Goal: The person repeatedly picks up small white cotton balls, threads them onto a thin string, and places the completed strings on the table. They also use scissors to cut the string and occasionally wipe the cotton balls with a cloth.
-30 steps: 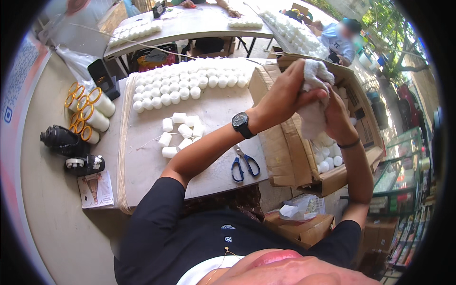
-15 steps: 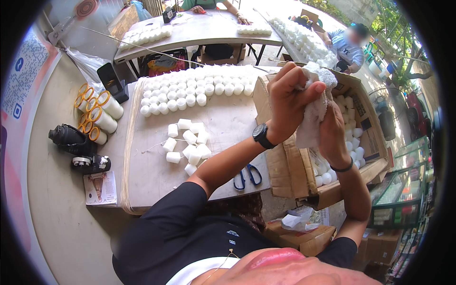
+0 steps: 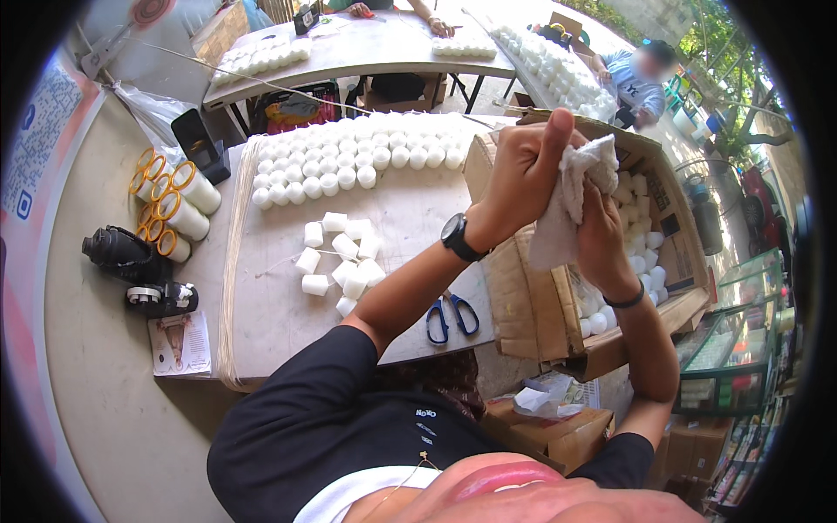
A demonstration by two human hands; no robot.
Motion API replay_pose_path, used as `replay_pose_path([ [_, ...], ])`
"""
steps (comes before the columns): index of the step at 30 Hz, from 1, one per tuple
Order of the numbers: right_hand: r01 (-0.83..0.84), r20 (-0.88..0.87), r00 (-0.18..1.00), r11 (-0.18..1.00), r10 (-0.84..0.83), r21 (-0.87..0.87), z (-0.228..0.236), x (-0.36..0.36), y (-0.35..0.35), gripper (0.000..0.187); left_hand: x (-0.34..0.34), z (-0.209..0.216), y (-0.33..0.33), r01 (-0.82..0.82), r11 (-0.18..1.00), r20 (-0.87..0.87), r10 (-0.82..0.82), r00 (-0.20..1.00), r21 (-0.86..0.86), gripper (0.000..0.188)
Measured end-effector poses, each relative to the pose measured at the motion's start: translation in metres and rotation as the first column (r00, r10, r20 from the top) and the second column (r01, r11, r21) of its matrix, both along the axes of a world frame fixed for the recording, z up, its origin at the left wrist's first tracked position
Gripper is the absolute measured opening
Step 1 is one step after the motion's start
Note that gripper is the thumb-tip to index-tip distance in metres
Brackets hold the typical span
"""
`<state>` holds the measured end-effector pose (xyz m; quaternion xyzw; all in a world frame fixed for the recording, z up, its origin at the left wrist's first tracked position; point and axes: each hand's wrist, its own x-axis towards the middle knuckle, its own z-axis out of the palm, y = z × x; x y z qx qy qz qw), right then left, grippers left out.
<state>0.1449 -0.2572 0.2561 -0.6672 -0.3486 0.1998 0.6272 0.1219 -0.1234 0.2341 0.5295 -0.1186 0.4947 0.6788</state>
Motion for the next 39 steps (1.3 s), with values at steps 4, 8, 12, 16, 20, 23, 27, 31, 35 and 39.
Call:
replay_pose_path([
  [4, -0.039, -0.112, 0.993, 0.999, 0.040, 0.008, 0.001, -0.005, 0.005, 0.035, -0.010, 0.002, 0.004, -0.217, 0.975, 0.058, 0.214, 0.975, 0.044, 0.044],
  [8, 0.002, 0.031, 1.000, 1.000, -0.002, -0.015, 0.001, -0.012, 0.008, 0.034, -0.009, -0.002, -0.001, -0.374, 0.927, 0.067, 0.372, 0.926, 0.022, 0.037],
  [12, 0.012, 0.111, 0.994, 1.000, -0.013, 0.006, 0.000, -0.013, 0.007, 0.033, -0.004, -0.004, 0.001, -0.495, 0.864, 0.088, 0.488, 0.868, 0.092, 0.033],
  [16, 0.130, 0.250, 0.959, 0.991, -0.132, 0.024, -0.001, -0.008, 0.009, 0.037, 0.006, 0.000, -0.001, -0.535, 0.838, 0.111, 0.525, 0.844, 0.104, 0.033],
  [20, 0.364, 0.659, 0.726, 0.922, -0.195, -0.129, -0.003, 0.017, 0.007, 0.037, 0.030, -0.002, 0.002, -0.598, 0.788, 0.083, 0.593, 0.801, 0.145, 0.036],
  [23, 0.503, 0.822, 0.527, 0.859, -0.214, -0.098, -0.003, 0.021, 0.014, 0.036, 0.031, 0.001, 0.005, -0.603, 0.773, 0.028, 0.610, 0.792, 0.199, 0.041],
  [27, 0.510, 0.881, 0.385, 0.859, -0.276, 0.047, 0.001, 0.042, 0.010, 0.044, 0.034, -0.004, 0.006, -0.474, 0.796, -0.232, 0.576, 0.784, 0.376, 0.054],
  [31, 0.646, 0.928, 0.350, 0.751, -0.127, -0.141, 0.005, 0.054, 0.008, 0.049, 0.028, -0.016, 0.017, -0.106, 0.939, -0.509, 0.270, 0.817, 0.328, 0.058],
  [35, 0.584, 0.871, 0.460, 0.798, -0.173, -0.149, 0.007, 0.064, 0.000, 0.050, 0.024, -0.025, 0.024, 0.096, 0.961, -0.460, 0.035, 0.887, 0.259, 0.060],
  [39, 0.139, 0.786, 0.608, 0.990, -0.115, 0.037, -0.002, 0.091, -0.007, 0.041, 0.010, -0.027, 0.031, 0.017, 0.966, -0.399, 0.091, 0.913, 0.259, 0.049],
])
